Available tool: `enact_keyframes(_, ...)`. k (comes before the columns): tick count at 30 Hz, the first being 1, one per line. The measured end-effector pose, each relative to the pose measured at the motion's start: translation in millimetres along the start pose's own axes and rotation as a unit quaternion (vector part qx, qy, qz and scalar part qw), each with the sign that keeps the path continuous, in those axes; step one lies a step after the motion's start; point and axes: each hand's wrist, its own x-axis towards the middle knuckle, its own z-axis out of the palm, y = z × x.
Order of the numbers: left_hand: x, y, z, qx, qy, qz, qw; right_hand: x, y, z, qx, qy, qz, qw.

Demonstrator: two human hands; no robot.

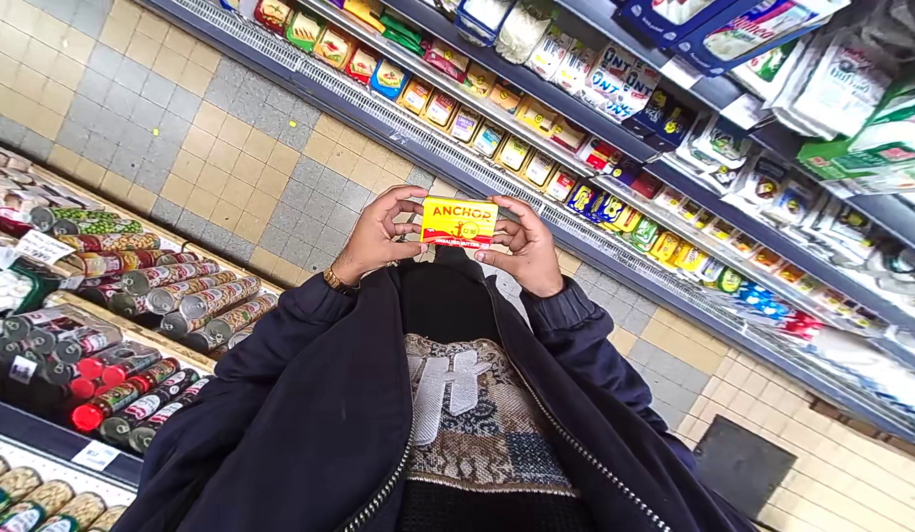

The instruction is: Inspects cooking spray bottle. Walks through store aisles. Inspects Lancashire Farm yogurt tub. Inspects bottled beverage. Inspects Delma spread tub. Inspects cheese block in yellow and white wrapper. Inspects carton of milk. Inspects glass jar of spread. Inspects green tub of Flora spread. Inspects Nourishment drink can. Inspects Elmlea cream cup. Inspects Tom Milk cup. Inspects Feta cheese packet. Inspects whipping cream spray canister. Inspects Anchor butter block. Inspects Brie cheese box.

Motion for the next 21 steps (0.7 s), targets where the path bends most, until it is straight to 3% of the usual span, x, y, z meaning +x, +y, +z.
enact_keyframes(12, 44.1, 2.3, 13.6, -0.045, 0.008, 0.086, 0.995, 47.0, -37.2, -43.5, -0.054, -0.02, -0.07, 0.996)
enact_keyframes(21, 72.5, -0.2, 18.9, -0.034, 0.067, 0.076, 0.994, 129.0, -95.7, -117.9, -0.196, 0.089, -0.172, 0.961)
